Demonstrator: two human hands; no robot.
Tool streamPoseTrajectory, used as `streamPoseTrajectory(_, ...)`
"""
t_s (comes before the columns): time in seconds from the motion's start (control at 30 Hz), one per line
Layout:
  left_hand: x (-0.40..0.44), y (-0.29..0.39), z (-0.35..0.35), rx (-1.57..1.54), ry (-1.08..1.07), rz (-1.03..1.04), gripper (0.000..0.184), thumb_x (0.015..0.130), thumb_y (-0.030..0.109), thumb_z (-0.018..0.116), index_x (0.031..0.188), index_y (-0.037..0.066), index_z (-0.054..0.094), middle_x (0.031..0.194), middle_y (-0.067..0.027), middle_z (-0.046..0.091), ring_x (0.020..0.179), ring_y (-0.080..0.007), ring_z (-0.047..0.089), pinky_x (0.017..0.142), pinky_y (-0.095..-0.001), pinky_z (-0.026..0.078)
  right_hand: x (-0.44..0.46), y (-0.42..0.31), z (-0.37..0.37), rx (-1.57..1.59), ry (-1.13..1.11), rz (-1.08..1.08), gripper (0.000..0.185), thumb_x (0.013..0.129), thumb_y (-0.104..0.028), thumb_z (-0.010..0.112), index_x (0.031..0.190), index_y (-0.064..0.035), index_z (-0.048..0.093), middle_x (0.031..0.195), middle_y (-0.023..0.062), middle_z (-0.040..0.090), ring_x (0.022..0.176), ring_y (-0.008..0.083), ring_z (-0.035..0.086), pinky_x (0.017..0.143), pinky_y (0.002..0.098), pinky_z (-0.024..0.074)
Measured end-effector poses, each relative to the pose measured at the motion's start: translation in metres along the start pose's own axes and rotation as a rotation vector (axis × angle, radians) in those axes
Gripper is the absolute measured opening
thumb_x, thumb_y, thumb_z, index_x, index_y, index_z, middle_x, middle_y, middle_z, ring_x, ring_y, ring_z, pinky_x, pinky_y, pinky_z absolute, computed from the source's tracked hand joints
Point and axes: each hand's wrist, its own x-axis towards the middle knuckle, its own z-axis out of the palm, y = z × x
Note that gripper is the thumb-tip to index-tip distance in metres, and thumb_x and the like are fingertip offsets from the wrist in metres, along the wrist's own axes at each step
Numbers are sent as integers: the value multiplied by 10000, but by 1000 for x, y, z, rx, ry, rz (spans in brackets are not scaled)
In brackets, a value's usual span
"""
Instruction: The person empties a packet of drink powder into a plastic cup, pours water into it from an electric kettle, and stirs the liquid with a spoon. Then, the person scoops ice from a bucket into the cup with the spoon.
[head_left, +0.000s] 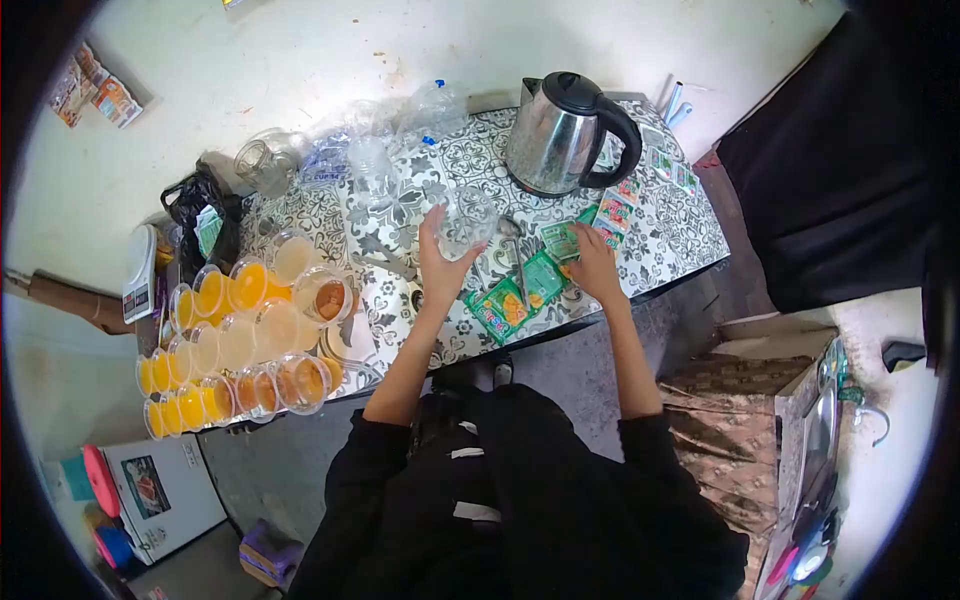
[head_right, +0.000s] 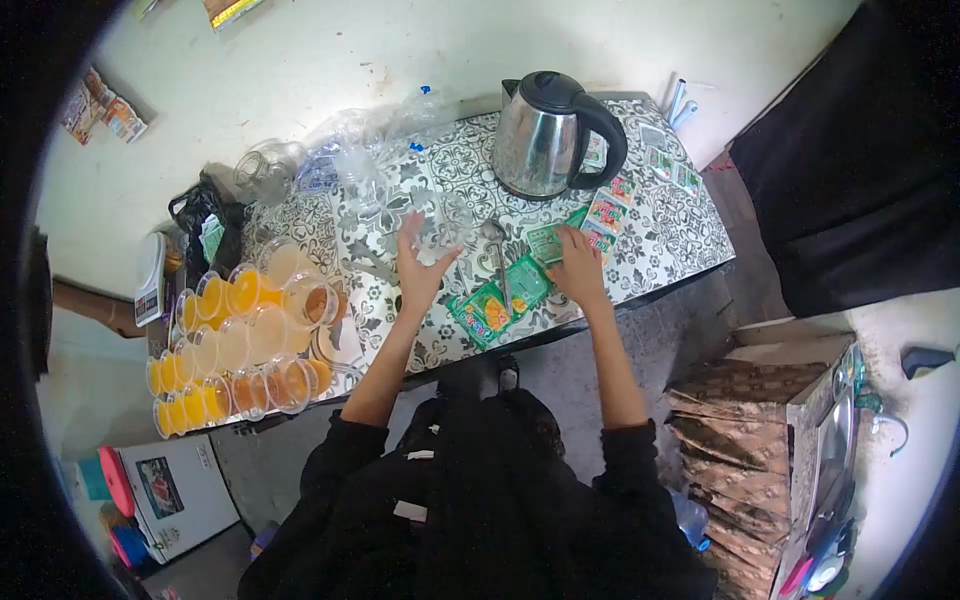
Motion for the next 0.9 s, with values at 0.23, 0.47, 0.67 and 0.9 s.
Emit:
streamPoseTrajectory(0.23,-9,4,2,20,27,-52,1027,630,172,846,1382,-47,182,1371,-223,345,1300,-295,332,1065,-399,278,14,20,5,-109,-52,-208,412,758,-114,605,1162,-135,525,1169,59,576,1092,223,529,954,409,324)
streamPoseTrajectory(0.47,-12,18,6,211,268,94,1206,560,332,865,1415,-40,100,1454,-240,188,1363,-330,207,1096,-462,189,50,27,-11,255,63,-26,177,841,-176,608,965,-50,614,797,198,649,731,355,640,632,404,479)
streamPoseTrajectory(0.67,-9,-1,4,772,27,-33,1015,595,316,815,1421,127,255,1474,-98,230,1383,-299,179,1052,-625,115,60,12,-12,419,-44,-20,217,837,-191,618,985,-31,616,761,179,648,676,289,644,596,360,460)
streamPoseTrajectory(0.9,9,10,-12,993,-153,-34,870,593,218,788,1352,198,362,1416,-59,306,1366,-273,213,1034,-568,242,61,4,-6,526,-59,63,244,821,-208,656,985,-30,628,678,127,635,592,170,605,551,296,426)
